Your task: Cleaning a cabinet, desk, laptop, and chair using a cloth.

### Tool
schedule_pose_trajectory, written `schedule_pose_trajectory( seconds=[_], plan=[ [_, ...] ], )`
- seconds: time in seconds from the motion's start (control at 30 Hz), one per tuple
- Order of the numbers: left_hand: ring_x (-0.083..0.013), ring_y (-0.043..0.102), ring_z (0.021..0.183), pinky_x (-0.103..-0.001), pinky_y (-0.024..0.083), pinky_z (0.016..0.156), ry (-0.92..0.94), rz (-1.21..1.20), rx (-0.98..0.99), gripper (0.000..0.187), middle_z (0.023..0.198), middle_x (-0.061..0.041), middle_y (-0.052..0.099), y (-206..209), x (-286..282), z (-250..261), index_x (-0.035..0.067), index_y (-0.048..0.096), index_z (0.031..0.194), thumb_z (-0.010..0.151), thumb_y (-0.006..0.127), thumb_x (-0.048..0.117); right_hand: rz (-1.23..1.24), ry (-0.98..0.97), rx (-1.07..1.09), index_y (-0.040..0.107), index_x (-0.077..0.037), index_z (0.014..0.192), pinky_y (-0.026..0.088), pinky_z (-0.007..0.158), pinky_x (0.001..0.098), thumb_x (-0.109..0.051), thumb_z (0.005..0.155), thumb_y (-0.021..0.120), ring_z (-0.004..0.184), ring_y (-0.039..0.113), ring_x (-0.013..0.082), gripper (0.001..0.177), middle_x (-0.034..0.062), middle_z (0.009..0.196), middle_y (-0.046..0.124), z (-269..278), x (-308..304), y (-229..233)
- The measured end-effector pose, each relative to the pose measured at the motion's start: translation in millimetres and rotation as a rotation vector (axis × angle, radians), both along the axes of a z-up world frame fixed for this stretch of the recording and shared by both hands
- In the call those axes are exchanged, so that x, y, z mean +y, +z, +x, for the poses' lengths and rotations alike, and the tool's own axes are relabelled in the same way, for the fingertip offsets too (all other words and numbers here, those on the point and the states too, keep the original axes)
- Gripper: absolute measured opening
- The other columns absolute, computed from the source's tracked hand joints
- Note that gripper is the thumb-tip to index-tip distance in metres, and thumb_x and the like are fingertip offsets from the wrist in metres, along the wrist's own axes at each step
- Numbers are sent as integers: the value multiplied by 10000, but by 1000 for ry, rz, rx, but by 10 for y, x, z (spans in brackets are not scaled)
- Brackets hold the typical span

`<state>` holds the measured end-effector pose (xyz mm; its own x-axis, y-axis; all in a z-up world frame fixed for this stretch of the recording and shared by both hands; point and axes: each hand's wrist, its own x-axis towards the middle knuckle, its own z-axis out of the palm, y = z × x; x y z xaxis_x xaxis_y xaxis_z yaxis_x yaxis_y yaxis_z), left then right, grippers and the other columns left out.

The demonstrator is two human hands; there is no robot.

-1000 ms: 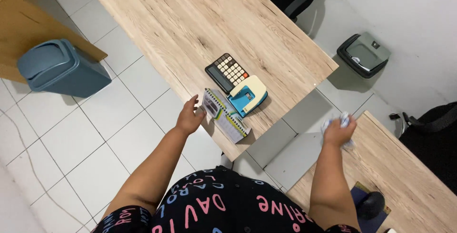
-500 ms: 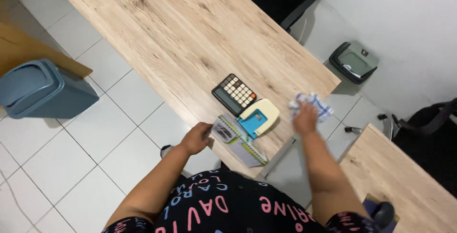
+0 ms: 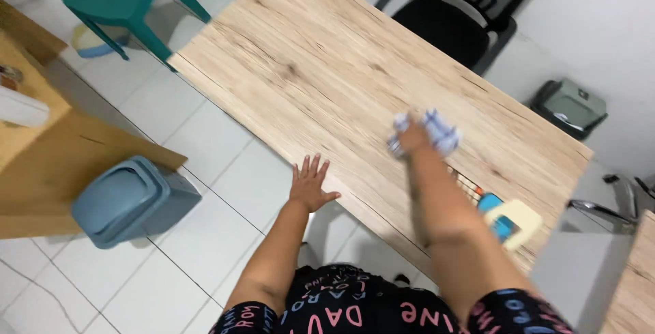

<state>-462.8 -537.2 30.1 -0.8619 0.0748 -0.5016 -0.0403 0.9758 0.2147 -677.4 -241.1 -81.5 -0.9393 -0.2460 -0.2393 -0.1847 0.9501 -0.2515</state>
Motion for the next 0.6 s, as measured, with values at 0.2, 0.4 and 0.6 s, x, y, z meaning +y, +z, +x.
schedule_pose_trajectory(
  seconds=[0.2, 0.4, 0.6],
  plan=[
    [-306, -124, 1585, -570, -19, 1248, -157, -80, -81, 1101, 1740, -54, -107, 19, -634, -245, 241, 7, 1672, 868, 507, 801, 140, 296, 60, 354, -68, 1580, 74, 1191, 666, -622, 1019, 493, 1550, 158, 454, 800, 244, 1671, 238, 1433, -1713, 313],
    [-300, -126, 1590, -521, -15, 1271, -216, -15, -110, 1009, 1738, -8, -104, -74, -846, -399, 284, 0, 1656, 904, 473, 763, -207, -201, 69, 338, -198, 1609, 43, 1244, 609, -504, 984, 485, 1562, 152, 400, 712, 187, 1670, 239, 755, -1013, 680],
    [-330, -59, 1593, -564, 38, 1258, -184, -46, -47, 929, 1742, -14, -56, -381, -1160, -1011, 231, 29, 1662, 967, 441, 690, -83, -541, 260, 335, -208, 1597, 58, 1165, 730, -496, 986, 448, 1547, 120, 447, 685, 174, 1675, 240, 219, -1037, -215]
  ],
)
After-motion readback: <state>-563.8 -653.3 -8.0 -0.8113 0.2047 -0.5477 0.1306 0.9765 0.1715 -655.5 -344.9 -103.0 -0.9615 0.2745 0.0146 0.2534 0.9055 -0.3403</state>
